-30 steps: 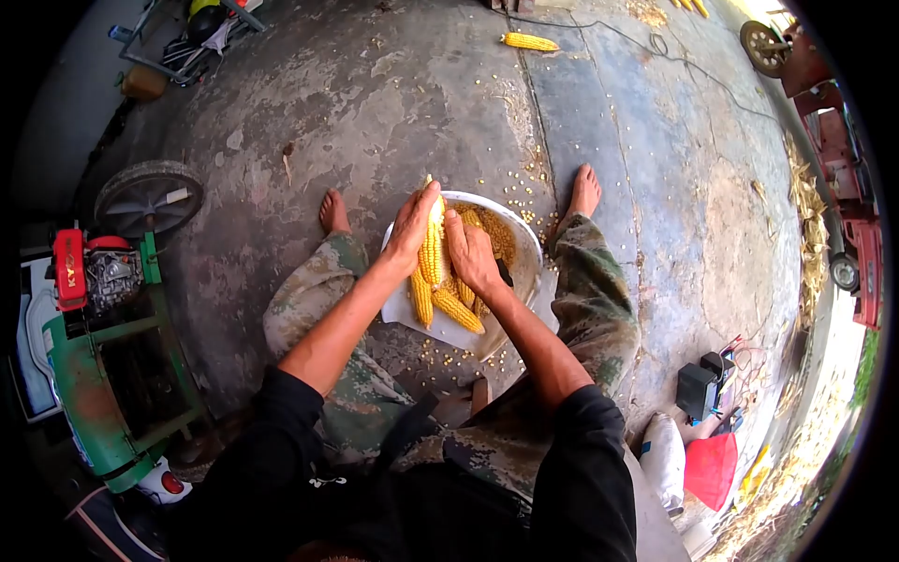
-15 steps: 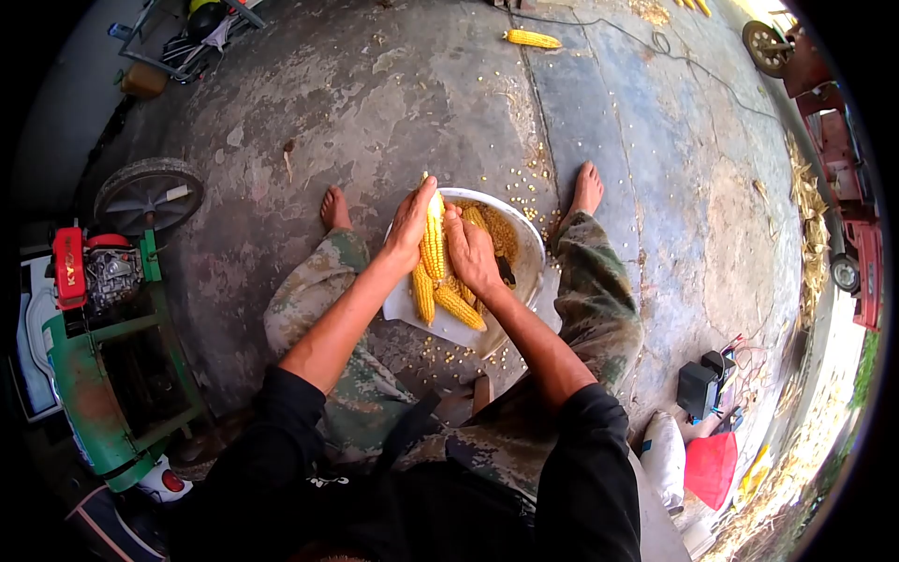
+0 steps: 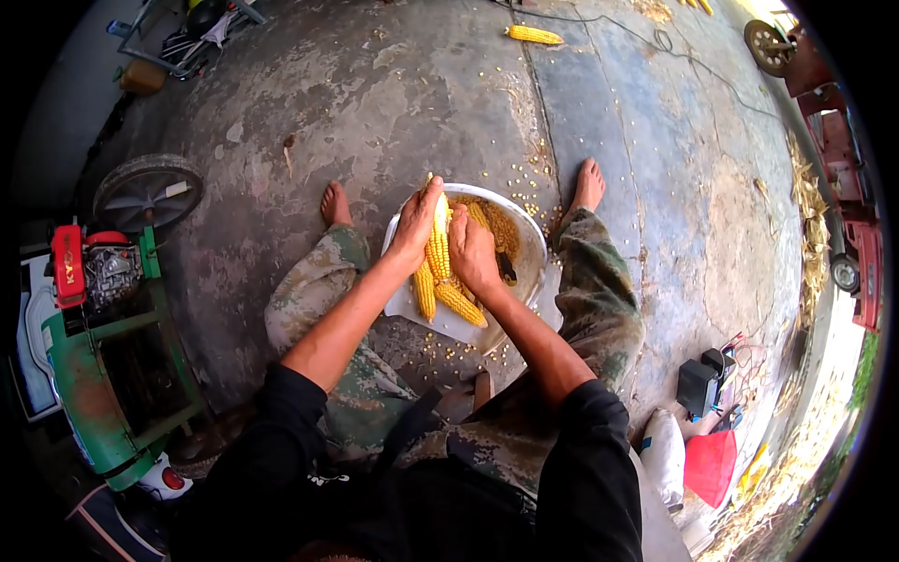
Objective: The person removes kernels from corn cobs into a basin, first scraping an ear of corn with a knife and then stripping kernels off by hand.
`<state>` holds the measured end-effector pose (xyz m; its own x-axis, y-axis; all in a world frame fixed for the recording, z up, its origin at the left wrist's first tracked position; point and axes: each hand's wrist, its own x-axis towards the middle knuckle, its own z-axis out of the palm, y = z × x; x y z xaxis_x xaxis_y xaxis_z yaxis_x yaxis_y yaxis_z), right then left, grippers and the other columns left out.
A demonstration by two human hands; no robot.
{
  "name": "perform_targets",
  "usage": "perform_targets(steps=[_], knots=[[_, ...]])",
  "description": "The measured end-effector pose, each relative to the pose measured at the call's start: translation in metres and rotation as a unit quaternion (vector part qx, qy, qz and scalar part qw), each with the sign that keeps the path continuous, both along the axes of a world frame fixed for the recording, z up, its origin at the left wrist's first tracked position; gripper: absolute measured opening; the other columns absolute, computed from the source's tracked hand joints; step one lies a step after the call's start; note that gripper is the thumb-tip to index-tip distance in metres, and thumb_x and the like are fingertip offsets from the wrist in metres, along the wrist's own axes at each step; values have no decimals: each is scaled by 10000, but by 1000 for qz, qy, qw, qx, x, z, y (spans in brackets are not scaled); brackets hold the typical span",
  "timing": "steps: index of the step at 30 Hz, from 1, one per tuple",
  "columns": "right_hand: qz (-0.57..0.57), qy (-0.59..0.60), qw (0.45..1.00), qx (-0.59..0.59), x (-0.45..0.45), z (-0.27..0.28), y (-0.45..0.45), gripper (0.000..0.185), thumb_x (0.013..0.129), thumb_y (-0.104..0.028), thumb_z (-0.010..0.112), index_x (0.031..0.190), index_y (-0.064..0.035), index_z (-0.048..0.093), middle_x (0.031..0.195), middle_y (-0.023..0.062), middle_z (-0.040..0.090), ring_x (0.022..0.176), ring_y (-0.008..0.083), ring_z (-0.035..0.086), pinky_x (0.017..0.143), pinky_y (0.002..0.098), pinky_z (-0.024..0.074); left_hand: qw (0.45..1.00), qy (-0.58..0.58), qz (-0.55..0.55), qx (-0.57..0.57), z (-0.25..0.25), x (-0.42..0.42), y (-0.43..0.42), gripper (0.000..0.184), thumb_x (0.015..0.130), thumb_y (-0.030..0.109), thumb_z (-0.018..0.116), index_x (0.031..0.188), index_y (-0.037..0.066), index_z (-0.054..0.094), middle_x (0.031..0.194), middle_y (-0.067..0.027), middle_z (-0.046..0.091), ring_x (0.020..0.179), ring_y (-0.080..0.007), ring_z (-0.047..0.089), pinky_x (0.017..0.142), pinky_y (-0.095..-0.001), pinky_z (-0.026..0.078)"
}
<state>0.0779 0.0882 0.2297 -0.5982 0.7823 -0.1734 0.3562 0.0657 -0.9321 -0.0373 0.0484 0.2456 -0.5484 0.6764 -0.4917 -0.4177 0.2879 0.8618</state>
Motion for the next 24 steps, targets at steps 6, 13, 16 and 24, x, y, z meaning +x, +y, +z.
perform_targets(steps=[6, 13, 16, 24], knots=[[-10, -19, 999, -38, 7, -13, 21, 457, 1035, -344, 394, 1046, 48, 628, 767, 254, 630, 756, 392, 660, 683, 478, 523, 998, 64, -14, -9, -18, -10, 2, 512, 972, 489, 580, 1081, -11, 581, 958, -110, 692, 850, -166, 654, 730, -287, 513], [82, 13, 984, -157, 10, -11, 36, 449, 1000, -316, 474, 1138, 80, 635, 891, 144, 671, 807, 213, 680, 672, 350, 596, 949, 285, -80, -104, -25, -18, -6, 611, 926, 506, 594, 1027, -94, 535, 925, -314, 664, 910, -474, 654, 788, -486, 514], [65, -6, 987, -146, 12, -5, 40, 417, 995, -296, 483, 1096, 76, 641, 849, 129, 671, 768, 197, 681, 663, 339, 579, 941, 310, -79, -105, -20, -20, -3, 581, 924, 506, 609, 1026, -62, 538, 877, -247, 685, 822, -391, 685, 740, -450, 531], [98, 39, 988, -114, 13, 18, 46, 394, 1033, -212, 412, 1226, 97, 564, 1011, 162, 708, 891, 219, 707, 820, 311, 558, 999, -45, 7, 2, 8, -24, -2, 387, 911, 385, 709, 1027, 54, 545, 775, -56, 616, 661, -156, 642, 593, -300, 556]])
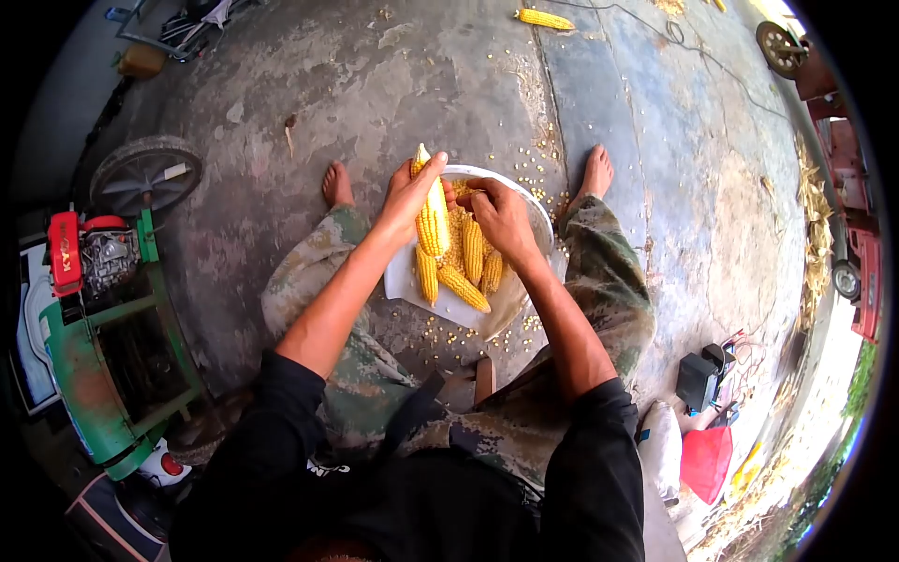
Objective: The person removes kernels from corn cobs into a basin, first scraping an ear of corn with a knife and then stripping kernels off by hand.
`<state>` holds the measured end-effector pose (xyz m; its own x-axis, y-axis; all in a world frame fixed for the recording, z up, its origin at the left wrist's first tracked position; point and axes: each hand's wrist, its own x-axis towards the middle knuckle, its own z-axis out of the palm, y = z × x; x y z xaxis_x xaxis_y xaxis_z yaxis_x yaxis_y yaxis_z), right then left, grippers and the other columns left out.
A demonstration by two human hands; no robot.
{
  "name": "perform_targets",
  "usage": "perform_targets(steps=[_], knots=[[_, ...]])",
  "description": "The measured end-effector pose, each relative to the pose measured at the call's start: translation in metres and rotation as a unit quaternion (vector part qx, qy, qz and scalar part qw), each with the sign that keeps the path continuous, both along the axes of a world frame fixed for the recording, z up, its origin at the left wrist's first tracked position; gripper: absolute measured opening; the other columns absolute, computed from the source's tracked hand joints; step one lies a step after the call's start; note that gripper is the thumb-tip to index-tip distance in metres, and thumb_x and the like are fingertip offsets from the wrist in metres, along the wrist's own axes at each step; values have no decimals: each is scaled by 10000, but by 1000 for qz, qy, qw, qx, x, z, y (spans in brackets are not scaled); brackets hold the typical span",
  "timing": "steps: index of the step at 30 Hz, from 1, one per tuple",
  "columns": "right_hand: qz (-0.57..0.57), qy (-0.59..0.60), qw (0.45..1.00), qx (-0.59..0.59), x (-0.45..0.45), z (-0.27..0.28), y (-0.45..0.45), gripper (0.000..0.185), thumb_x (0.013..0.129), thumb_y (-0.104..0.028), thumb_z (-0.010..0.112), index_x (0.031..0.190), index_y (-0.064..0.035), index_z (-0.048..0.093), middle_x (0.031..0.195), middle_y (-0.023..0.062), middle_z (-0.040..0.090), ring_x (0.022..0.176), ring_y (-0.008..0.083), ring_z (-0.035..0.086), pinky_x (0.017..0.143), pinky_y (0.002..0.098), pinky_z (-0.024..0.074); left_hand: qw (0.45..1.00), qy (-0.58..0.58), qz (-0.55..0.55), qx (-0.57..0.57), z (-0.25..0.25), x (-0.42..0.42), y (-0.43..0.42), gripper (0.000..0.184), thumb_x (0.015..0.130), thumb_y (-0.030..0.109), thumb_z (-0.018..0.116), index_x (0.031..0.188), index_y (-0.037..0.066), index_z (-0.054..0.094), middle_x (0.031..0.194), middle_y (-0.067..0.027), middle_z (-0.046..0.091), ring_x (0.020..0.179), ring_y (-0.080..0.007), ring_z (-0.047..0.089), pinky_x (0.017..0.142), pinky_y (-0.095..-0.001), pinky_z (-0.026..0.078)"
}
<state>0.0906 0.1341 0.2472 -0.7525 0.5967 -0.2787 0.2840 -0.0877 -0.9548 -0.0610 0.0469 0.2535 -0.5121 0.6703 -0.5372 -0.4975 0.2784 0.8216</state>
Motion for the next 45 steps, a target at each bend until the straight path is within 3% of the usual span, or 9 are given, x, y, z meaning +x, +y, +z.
perform_targets(steps=[7, 11, 20, 28, 30, 32, 36, 40, 45], knots=[[-57, -40, 990, -123, -5, 22, -37, 632, 1022, -545, 400, 1112, 49, 596, 790, 145, 652, 701, 231, 681, 625, 358, 557, 996, -82, 2, 26, 6, -3, -2, 366, 864, 331, 776, 1024, 76, 568, 853, -46, 615, 725, -140, 631, 626, -301, 541], [-64, -68, 995, -30, -2, 5, -43, 699, 1012, -587, 382, 1212, 51, 585, 876, 196, 640, 733, 260, 669, 626, 361, 540, 995, -100, -20, 6, 15, -1, -2, 356, 887, 388, 741, 975, 81, 583, 842, -23, 586, 714, -126, 607, 633, -287, 514], [-59, -60, 996, -13, -9, 20, -66, 714, 1025, -548, 361, 1411, 46, 449, 1246, 311, 598, 1207, 392, 576, 1034, 427, 419, 997, -69, -19, 37, -17, 8, -8, 232, 892, 252, 712, 961, 54, 611, 797, -44, 630, 694, -148, 622, 637, -289, 522], [-73, -23, 993, 94, -10, 4, -69, 540, 1072, -377, 311, 1365, 37, 497, 1120, 326, 626, 1067, 467, 613, 925, 480, 463, 995, -83, 60, -3, -10, 16, 0, 279, 892, 325, 736, 931, 79, 611, 762, -34, 619, 667, -135, 605, 615, -279, 500], [-77, -41, 993, 83, -10, -3, -67, 485, 1074, -321, 329, 1332, 36, 531, 1094, 330, 624, 1065, 464, 612, 914, 480, 466, 992, -106, 62, 0, -12, 12, -1, 295, 900, 352, 724, 920, 83, 605, 754, -38, 616, 658, -139, 599, 614, -279, 497], [-79, -28, 991, 108, -8, -19, -69, 505, 1079, -364, 325, 1355, 10, 524, 1055, 276, 654, 995, 347, 645, 888, 411, 472, 990, -129, 63, 1, -16, 12, -3, 313, 908, 379, 711, 909, 87, 599, 746, -41, 613, 649, -142, 593, 614, -278, 493], [-88, -29, 994, 56, -8, -22, -65, 444, 1070, -300, 374, 1284, 27, 585, 1049, 297, 653, 1003, 434, 646, 877, 456, 486, 995, -80, 58, -1, -22, 14, -5, 321, 927, 399, 681, 917, 91, 591, 769, -20, 584, 675, -133, 598, 580, -291, 487], [-111, 17, 991, 76, -8, -25, -64, 479, 1076, -344, 366, 1274, 20, 608, 988, 258, 684, 976, 374, 668, 874, 417, 488, 995, -76, 63, 6, -27, 15, -5, 344, 925, 418, 677, 915, 87, 583, 758, -29, 587, 644, -143, 598, 555, -291, 487], [-101, 15, 979, -175, -7, 19, -65, 581, 1070, -453, 321, 1317, 5, 578, 822, 153, 646, 653, 209, 681, 592, 339, 538, 988, -114, 108, 2, -16, 10, -1, 366, 919, 420, 688, 899, 76, 564, 726, -44, 582, 618, -155, 598, 548, -298, 500]])
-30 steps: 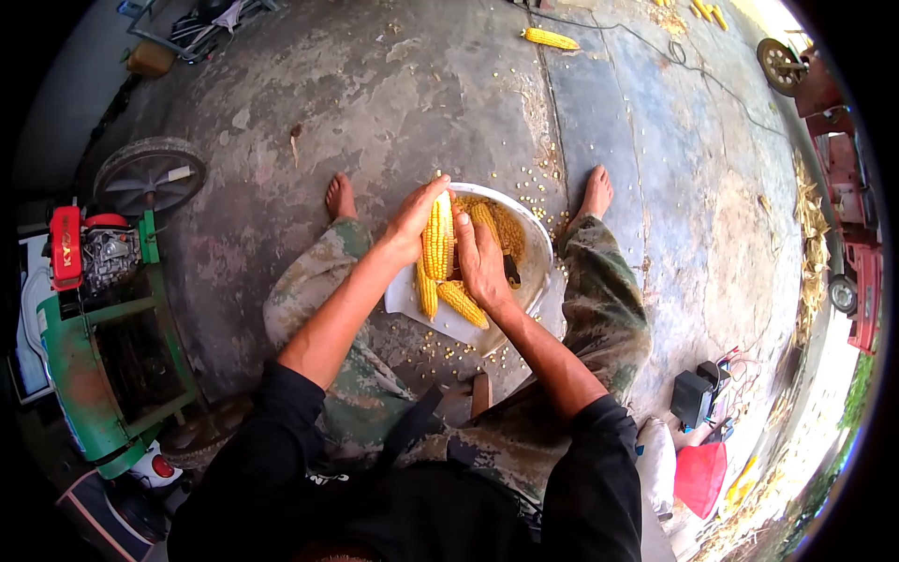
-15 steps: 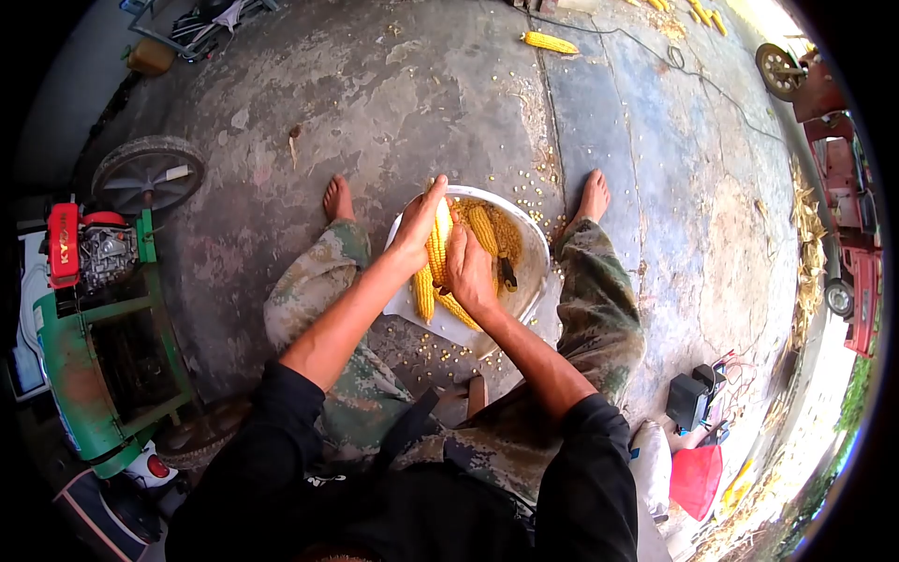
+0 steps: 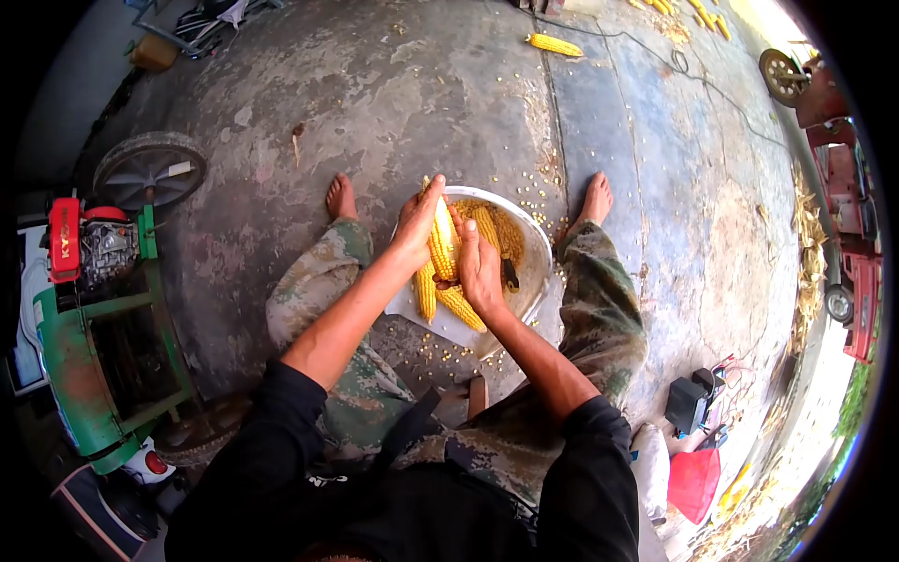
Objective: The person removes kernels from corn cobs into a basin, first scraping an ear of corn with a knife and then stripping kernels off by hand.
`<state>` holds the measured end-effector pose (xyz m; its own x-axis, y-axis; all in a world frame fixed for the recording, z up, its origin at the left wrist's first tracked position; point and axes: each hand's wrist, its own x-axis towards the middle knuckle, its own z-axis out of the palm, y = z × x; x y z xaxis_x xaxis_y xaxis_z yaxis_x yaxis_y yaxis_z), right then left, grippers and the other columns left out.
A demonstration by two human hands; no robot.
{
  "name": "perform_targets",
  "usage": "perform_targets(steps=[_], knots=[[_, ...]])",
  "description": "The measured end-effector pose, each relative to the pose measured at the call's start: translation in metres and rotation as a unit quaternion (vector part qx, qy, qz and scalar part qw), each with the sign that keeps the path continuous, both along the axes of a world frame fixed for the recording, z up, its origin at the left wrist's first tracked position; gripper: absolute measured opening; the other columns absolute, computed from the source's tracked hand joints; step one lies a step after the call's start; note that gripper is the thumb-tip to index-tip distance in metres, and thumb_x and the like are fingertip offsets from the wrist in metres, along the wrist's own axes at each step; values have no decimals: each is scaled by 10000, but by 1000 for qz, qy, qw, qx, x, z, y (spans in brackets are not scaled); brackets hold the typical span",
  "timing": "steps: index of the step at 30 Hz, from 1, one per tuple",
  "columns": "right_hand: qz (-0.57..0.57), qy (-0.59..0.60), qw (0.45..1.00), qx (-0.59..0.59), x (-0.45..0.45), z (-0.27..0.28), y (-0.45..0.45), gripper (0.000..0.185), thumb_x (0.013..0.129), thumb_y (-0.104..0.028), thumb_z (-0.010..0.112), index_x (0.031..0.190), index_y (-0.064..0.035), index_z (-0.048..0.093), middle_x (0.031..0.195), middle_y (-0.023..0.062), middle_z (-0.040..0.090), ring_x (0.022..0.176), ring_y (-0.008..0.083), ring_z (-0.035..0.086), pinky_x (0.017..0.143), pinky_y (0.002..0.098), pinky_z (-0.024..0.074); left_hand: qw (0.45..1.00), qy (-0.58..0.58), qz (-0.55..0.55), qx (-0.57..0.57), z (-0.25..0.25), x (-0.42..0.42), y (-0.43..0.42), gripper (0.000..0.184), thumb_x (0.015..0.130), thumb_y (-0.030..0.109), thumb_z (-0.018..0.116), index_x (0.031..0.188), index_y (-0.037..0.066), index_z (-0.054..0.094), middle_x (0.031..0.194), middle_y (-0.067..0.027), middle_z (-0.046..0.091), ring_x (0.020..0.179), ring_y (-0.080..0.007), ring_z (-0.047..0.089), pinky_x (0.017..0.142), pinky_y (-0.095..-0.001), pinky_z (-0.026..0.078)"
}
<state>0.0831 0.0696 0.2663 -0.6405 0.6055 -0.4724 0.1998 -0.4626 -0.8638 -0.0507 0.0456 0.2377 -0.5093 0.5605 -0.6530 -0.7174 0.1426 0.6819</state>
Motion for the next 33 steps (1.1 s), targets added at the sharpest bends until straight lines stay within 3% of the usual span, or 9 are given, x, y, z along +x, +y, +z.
perform_targets(steps=[3, 9, 14, 19, 21, 25, 26, 29, 33], knots=[[41, -56, 994, 87, -4, 7, -7, 601, 1059, -479, 329, 1348, -1, 550, 780, 154, 629, 536, 178, 640, 487, 321, 515, 1000, -4, 7, 3, -2, -3, 0, 376, 916, 420, 698, 894, 75, 551, 711, -41, 570, 628, -155, 603, 560, -297, 510], [34, -50, 985, 162, -4, -30, -2, 581, 1062, -467, 339, 1333, -7, 567, 815, 137, 653, 555, 187, 637, 531, 320, 519, 999, 35, 7, 0, -6, 1, -1, 421, 923, 459, 670, 912, 62, 529, 703, -65, 577, 557, -178, 584, 511, -322, 496], [20, -27, 996, 81, 1, -14, 5, 568, 1067, -444, 346, 1294, 29, 563, 802, 119, 657, 534, 163, 629, 440, 285, 518, 999, 40, 18, -9, -3, 2, 1, 450, 926, 490, 651, 921, 60, 517, 701, -81, 575, 552, -191, 587, 518, -332, 506], [9, 0, 995, -97, 3, -22, 13, 749, 1029, -592, 262, 1330, 51, 500, 810, 133, 643, 542, 172, 663, 412, 270, 519, 999, -40, 3, -4, 3, -7, 2, 513, 924, 566, 610, 973, 66, 510, 717, -88, 588, 591, -216, 619, 546, -345, 533], [21, 3, 996, -85, 1, -18, 10, 793, 1013, -633, 224, 1375, 22, 488, 837, 125, 644, 533, 162, 648, 428, 263, 519, 999, -40, 10, 4, -1, -9, 2, 506, 937, 560, 590, 983, 63, 504, 728, -92, 587, 594, -216, 617, 549, -347, 537], [48, 8, 999, -8, -4, 12, 3, 699, 1026, -589, 286, 1472, -72, 437, 886, 103, 647, 495, 137, 571, 467, 255, 489, 999, -9, 29, 16, -8, -10, 3, 482, 962, 531, 563, 996, 55, 496, 756, -95, 579, 612, -212, 609, 550, -360, 543], [62, -6, 994, 94, -4, 8, 1, 687, 1028, -575, 305, 1473, -68, 436, 870, 108, 646, 491, 133, 564, 476, 268, 484, 1000, -7, 27, 14, -9, -9, 3, 471, 966, 519, 564, 1000, 53, 498, 757, -87, 572, 627, -208, 606, 554, -355, 540], [79, -48, 975, 202, -4, 1, -1, 668, 1028, -553, 339, 1469, -63, 444, 803, 114, 633, 483, 133, 553, 498, 303, 472, 999, 34, 10, 7, -11, -6, 1, 454, 973, 500, 563, 961, 48, 519, 759, -84, 579, 625, -193, 603, 554, -324, 518], [76, -53, 986, 138, -2, 3, -1, 671, 1027, -569, 318, 1473, -85, 449, 710, 93, 611, 469, 139, 544, 495, 311, 468, 987, 157, -6, -22, -9, -1, -1, 445, 983, 482, 551, 904, 44, 540, 743, -76, 585, 616, -172, 597, 551, -295, 496]])
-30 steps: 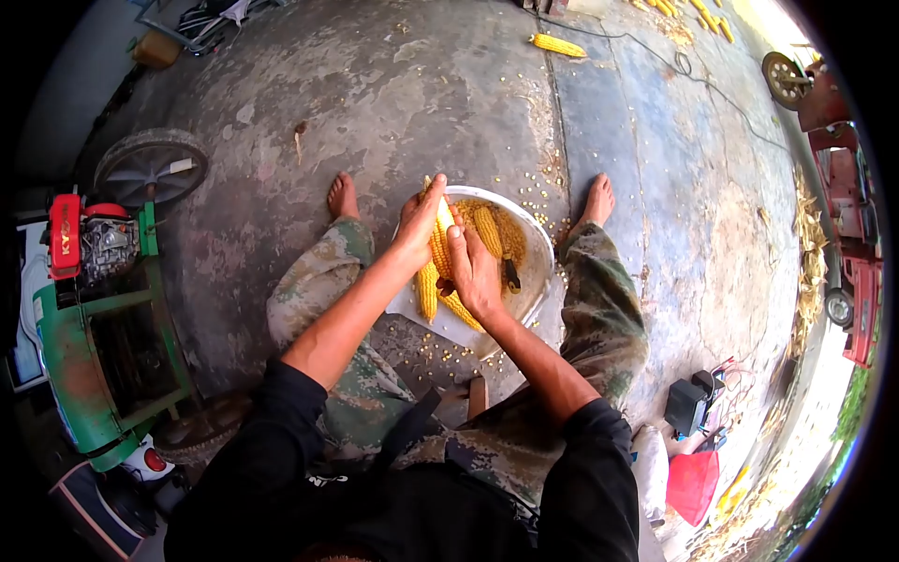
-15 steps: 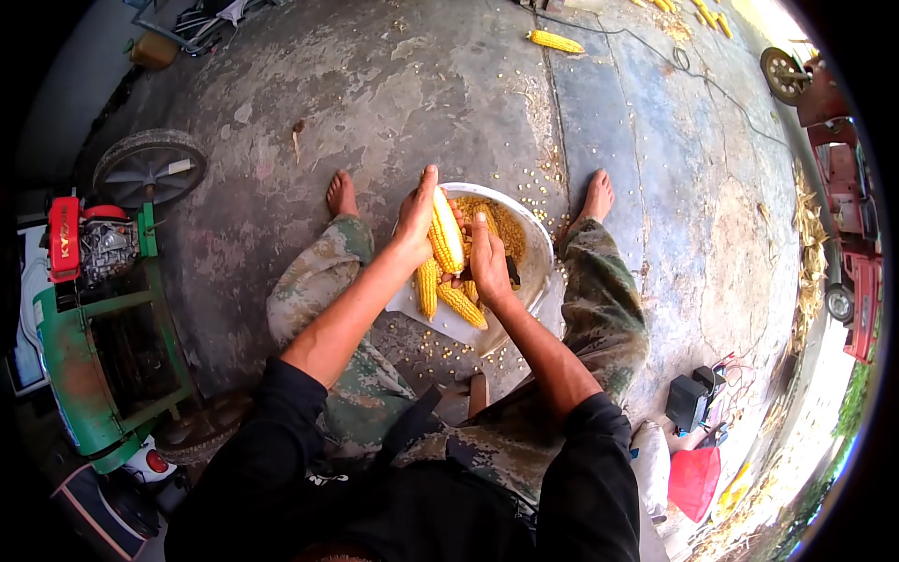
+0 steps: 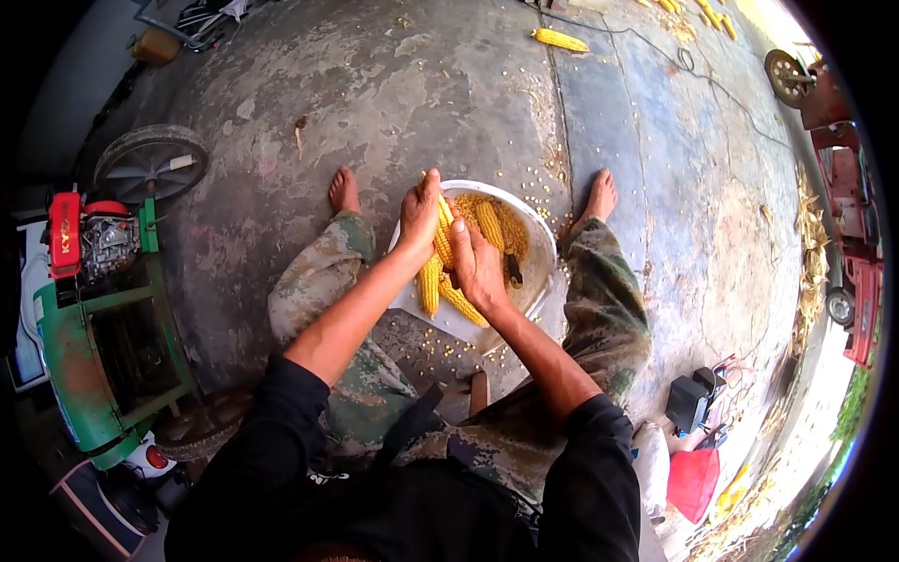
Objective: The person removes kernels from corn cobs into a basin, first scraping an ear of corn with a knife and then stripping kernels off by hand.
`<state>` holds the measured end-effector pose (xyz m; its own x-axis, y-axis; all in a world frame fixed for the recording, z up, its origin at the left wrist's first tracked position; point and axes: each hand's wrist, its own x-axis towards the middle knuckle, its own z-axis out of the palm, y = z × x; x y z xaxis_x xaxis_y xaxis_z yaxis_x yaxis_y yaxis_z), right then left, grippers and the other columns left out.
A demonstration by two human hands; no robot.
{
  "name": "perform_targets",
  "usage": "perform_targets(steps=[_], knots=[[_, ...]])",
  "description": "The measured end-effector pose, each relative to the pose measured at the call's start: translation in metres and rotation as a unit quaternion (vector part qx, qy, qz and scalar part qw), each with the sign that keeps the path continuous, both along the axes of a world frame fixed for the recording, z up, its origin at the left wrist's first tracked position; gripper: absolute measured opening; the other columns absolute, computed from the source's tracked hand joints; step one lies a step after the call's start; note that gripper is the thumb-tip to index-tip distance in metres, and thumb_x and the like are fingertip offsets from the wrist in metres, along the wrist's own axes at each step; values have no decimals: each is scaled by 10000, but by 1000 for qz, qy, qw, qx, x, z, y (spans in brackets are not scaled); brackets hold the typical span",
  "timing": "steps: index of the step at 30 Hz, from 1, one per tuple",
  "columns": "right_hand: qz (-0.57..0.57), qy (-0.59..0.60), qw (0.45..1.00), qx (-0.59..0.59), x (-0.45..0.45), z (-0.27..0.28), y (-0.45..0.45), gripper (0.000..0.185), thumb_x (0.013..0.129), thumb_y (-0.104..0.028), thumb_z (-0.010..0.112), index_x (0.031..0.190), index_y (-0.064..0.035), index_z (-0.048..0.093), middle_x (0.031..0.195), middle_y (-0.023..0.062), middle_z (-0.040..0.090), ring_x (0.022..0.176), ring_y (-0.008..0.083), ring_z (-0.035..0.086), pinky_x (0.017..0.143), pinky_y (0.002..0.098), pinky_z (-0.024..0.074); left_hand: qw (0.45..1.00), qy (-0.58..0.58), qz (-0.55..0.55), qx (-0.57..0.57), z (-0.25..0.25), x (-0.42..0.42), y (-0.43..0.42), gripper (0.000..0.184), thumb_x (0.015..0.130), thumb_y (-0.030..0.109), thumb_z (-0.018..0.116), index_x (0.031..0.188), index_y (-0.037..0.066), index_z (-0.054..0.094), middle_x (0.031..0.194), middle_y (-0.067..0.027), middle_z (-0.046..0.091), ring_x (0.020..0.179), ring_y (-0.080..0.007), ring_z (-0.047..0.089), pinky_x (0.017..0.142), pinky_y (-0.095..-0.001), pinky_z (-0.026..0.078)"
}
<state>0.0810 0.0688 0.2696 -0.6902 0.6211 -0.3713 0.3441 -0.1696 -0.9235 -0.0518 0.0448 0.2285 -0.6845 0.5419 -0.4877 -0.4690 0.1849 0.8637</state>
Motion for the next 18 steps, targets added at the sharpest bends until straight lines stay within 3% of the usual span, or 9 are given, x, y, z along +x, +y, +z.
perform_targets(steps=[3, 5, 7, 9, 11, 15, 18], knots=[[5, -8, 998, -58, 0, 5, -1, 691, 1024, -587, 307, 1468, -79, 454, 689, 70, 578, 454, 127, 509, 509, 304, 481, 1000, -9, 23, -19, 5, 3, 2, 452, 987, 476, 540, 868, 40, 548, 720, -64, 587, 602, -158, 590, 544, -294, 482], [-1, -1, 997, -80, 1, 6, -1, 709, 1022, -598, 303, 1458, -61, 462, 686, 57, 548, 446, 112, 477, 522, 294, 492, 999, 15, 15, -28, 2, 2, 3, 472, 1001, 434, 509, 891, -24, 545, 664, -99, 580, 569, -185, 603, 511, -334, 478], [4, 11, 993, -116, 1, 2, 0, 676, 1030, -592, 285, 1505, -126, 405, 640, 61, 582, 422, 115, 507, 431, 274, 414, 999, 22, 23, -29, 0, 2, 4, 468, 1001, 429, 507, 888, -23, 546, 657, -96, 579, 564, -182, 603, 512, -334, 478], [6, 21, 988, -151, 2, -1, 2, 676, 1032, -592, 279, 1507, -125, 397, 647, 66, 592, 419, 108, 509, 417, 258, 400, 999, 31, 30, -30, -2, 3, 3, 464, 1001, 424, 505, 884, -23, 547, 649, -93, 577, 560, -178, 602, 513, -334, 478], [5, 33, 982, -185, 5, -7, 5, 676, 1034, -592, 272, 1508, -124, 389, 653, 71, 603, 416, 101, 511, 403, 241, 386, 999, -38, -1, -39, -4, 5, 1, 449, 991, 475, 533, 875, 41, 536, 697, -65, 587, 575, -159, 589, 532, -301, 487], [10, 41, 973, -227, 5, -23, 7, 660, 1044, -571, 246, 1485, -108, 408, 702, 94, 641, 442, 112, 547, 403, 230, 414, 999, -16, 23, -22, -8, 5, 2, 447, 986, 481, 538, 883, 46, 510, 678, -73, 575, 536, -180, 585, 502, -314, 497], [-16, 63, 961, -271, 7, -27, 12, 655, 1047, -563, 233, 1478, -106, 419, 714, 95, 651, 472, 124, 572, 411, 233, 437, 993, -110, 39, -19, -2, 5, 3, 445, 983, 486, 542, 895, 53, 488, 669, -80, 565, 509, -199, 577, 476, -335, 507]])
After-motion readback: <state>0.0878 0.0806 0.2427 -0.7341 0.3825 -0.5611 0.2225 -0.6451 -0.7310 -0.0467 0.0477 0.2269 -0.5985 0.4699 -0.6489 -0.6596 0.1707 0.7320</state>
